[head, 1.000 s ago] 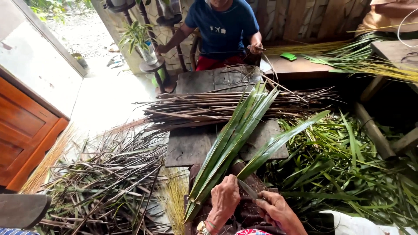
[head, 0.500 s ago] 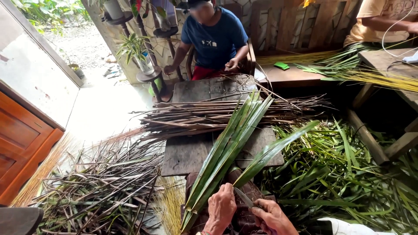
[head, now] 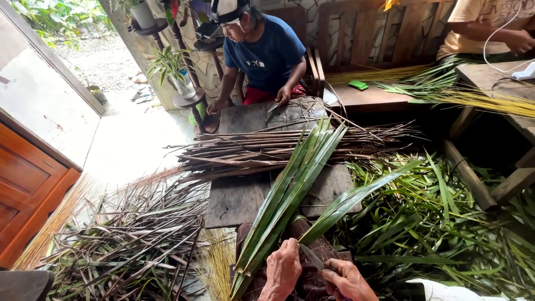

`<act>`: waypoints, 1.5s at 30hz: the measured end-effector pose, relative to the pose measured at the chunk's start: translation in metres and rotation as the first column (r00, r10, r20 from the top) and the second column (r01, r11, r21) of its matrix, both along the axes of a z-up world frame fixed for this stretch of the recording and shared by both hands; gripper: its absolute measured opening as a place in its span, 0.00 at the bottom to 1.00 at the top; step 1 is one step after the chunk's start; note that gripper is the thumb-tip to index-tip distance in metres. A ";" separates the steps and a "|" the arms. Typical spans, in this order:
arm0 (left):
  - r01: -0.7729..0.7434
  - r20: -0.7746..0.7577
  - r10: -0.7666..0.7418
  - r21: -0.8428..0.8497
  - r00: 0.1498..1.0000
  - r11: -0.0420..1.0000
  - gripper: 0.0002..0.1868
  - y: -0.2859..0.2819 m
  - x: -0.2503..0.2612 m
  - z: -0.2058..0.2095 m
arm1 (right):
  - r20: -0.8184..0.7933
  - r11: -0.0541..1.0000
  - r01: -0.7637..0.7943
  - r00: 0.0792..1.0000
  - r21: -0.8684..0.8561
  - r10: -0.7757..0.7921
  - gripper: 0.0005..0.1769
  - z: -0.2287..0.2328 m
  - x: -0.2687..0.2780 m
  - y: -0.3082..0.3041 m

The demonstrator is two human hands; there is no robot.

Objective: Stripping the green leafy material from palm frond midribs using a small knife to collect the sticks for broom making.

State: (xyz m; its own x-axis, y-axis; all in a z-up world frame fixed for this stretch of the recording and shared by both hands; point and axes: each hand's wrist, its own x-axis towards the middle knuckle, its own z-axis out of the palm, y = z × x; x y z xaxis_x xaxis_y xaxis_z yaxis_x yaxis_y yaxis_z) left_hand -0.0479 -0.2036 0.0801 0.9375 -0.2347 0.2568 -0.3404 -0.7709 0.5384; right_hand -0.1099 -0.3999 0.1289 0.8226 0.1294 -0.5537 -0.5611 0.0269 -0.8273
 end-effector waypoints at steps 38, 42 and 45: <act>0.253 -0.225 -0.215 0.160 0.950 0.954 0.08 0.021 -0.039 0.017 | 0.033 0.813 0.557 0.821 0.171 -0.569 0.05 -0.018 0.053 -0.121; 0.243 -0.179 -0.215 0.151 0.960 0.958 0.13 0.046 -0.035 0.015 | 0.132 0.766 0.621 0.756 0.164 -0.641 0.07 -0.006 0.039 -0.168; 0.194 -0.095 -0.182 0.135 0.979 0.972 0.10 0.071 -0.030 0.017 | 0.177 0.732 0.677 0.713 0.077 -0.679 0.09 -0.015 0.030 -0.218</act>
